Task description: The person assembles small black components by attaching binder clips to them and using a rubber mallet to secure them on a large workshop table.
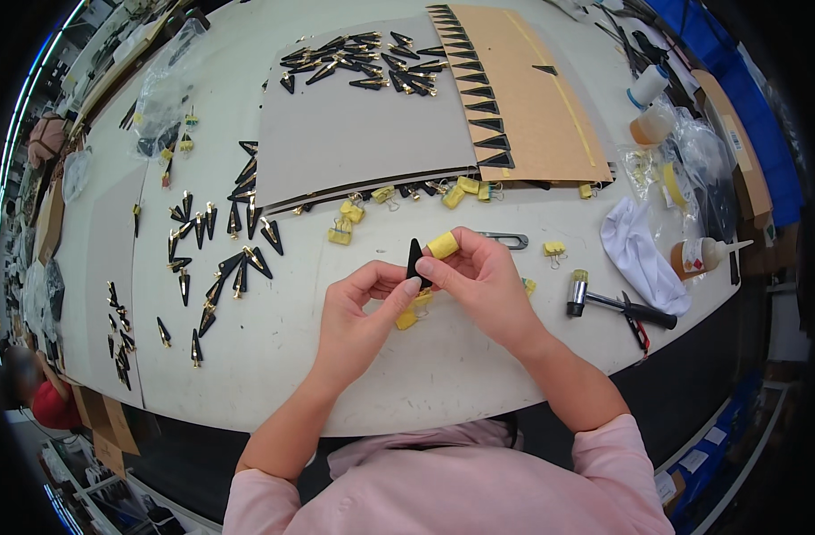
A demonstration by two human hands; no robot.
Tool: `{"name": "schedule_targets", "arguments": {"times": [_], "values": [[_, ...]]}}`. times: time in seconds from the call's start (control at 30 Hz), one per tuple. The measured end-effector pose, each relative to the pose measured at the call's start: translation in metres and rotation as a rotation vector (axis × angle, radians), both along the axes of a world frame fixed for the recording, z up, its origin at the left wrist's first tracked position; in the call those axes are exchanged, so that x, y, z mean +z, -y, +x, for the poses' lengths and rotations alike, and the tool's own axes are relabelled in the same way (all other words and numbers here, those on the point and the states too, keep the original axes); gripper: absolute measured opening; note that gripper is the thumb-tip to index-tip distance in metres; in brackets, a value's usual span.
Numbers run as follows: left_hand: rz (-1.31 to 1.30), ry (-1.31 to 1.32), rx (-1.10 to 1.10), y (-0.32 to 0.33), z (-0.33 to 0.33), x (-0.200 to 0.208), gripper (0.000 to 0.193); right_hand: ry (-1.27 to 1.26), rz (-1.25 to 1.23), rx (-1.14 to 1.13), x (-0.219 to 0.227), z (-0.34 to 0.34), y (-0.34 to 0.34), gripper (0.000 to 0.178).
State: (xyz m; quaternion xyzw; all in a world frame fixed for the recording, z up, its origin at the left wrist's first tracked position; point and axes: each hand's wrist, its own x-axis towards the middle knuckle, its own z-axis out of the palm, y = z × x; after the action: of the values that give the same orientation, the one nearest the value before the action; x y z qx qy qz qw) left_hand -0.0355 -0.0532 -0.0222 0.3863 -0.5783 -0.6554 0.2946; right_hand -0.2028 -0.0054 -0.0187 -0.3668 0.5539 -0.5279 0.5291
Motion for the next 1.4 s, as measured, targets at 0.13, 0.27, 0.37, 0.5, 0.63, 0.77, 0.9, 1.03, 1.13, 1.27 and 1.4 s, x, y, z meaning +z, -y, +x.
{"name": "schedule_targets", "arguments": {"times": [0.13,0.27,0.37,0.5,0.63,0.77,0.9,1.03,1.13,1.27,1.4], "values": [[-0.011,-0.035,0.02,0.0,0.0,-0.007,0.015,-0.126,-0.067,0.015,-0.005,0.001,0.001,0.018],[0.08,-0.088,0.024,0.003,0.0,-0.003,0.014,0.136,0.043,0.019,-0.003,0.0,0.003,0.018],[0.088,-0.12,0.033,0.003,-0.001,0.0,0.011,0.197,0.045,0.037,-0.003,-0.001,0.003,0.018],[0.086,-0.113,0.043,0.002,-0.002,0.003,0.012,0.132,-0.025,0.058,-0.005,-0.001,0.001,0.018],[0.195,-0.143,-0.008,0.011,0.003,-0.001,0.014,0.112,-0.015,0.069,-0.003,-0.001,0.001,0.018],[0.136,-0.12,-0.016,0.01,0.002,-0.005,0.014,0.094,0.029,0.042,-0.003,0.003,0.0,0.018],[0.118,-0.076,0.021,0.01,0.001,-0.007,0.014,0.121,0.035,0.006,-0.007,0.004,0.002,0.019],[0.209,-0.154,-0.035,0.016,0.003,-0.006,0.017,0.109,-0.001,-0.032,-0.008,0.004,0.003,0.019],[0.228,-0.163,-0.051,0.015,0.005,-0.003,0.018,0.121,0.014,-0.034,-0.008,0.003,0.002,0.018],[0.195,-0.145,-0.064,0.014,0.006,-0.002,0.02,0.134,0.011,-0.031,-0.004,0.004,0.002,0.017],[0.213,-0.15,-0.054,0.014,0.006,-0.001,0.02,0.117,0.005,-0.03,-0.005,0.004,0.002,0.018]]}}
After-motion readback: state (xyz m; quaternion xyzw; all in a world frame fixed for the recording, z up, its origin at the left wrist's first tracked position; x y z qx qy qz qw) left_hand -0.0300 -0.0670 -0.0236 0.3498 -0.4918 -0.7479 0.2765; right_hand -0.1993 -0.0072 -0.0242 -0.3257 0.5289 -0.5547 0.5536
